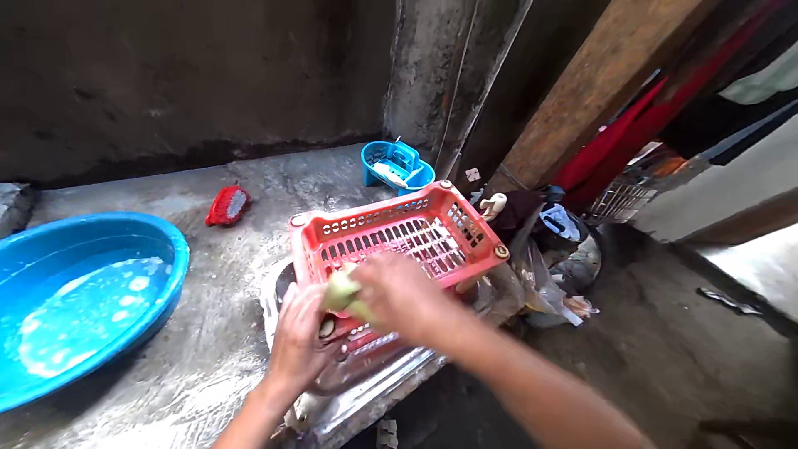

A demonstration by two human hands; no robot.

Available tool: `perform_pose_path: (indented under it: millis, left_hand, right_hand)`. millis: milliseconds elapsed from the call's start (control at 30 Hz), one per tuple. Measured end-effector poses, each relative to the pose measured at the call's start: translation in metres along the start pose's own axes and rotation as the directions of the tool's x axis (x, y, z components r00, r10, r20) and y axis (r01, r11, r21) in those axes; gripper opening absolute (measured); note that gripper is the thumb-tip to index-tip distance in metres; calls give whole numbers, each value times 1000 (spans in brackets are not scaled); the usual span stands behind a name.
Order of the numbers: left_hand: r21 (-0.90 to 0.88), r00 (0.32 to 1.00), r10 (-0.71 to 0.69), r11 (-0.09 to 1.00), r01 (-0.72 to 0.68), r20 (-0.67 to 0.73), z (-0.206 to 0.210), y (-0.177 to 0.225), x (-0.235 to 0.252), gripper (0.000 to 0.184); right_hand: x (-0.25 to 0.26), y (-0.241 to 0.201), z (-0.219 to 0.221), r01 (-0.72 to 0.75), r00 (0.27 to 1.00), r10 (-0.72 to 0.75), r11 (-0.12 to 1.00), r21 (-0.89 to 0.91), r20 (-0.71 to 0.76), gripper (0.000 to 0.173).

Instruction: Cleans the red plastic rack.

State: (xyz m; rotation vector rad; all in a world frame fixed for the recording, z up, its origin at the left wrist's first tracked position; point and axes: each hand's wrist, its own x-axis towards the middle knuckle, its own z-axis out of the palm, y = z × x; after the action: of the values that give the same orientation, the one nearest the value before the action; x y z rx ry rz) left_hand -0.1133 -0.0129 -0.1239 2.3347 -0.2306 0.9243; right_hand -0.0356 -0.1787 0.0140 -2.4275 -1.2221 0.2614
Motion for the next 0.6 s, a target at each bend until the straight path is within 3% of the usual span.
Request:
perform_pose_path:
  millis: [33,100,133,200,300,367,433,467,533,600]
  left_hand:
    - [-8,999,-30,1000,30,-43,2,-3,-5,50]
    - [19,994,-22,1000,24,-107,4,-4,-5,43]
    - [21,994,22,1000,-19,-105,4,-4,-2,42]
    - [61,990,128,990,-124,-67,5,-6,5,41]
    - [83,983,183,980,-181,-8,6,-8,8,32]
    - [76,984,180,981,-180,-6,7,-7,8,29]
    - [93,988,152,984,-150,-14,6,-1,6,22]
    - [113,991,135,985,-132,-22,6,3,4,17]
    - [171,990,130,978,-120,-51,5,12,0,13]
    - [214,986,150,968,-131,-73,7,15,-3,14]
  right_hand:
    - [-3,-12,33,60,982,-52,997,38,-183,25]
    - [-3,-9,93,187,789,-190,980,-66,-584,19]
    - [-6,1,106,205,697,-239,970,-131,-677,17]
    - [-24,34,108,140,626,-276,960,-243,-729,15]
    - [-54,100,71,-78,682,-190,941,-328,-707,21]
    - [-64,131,33,-188,798,-77,911,-368,-598,19]
    - [-58,134,-6,-326,891,171,886,-330,-420,20]
    - [-47,126,-24,-407,894,314,868,-286,-319,23]
    - [-18,104,-42,-380,910,332,907,-180,-248,26]
    - [14,73,-34,-146,971,141,989,-12,-194,29]
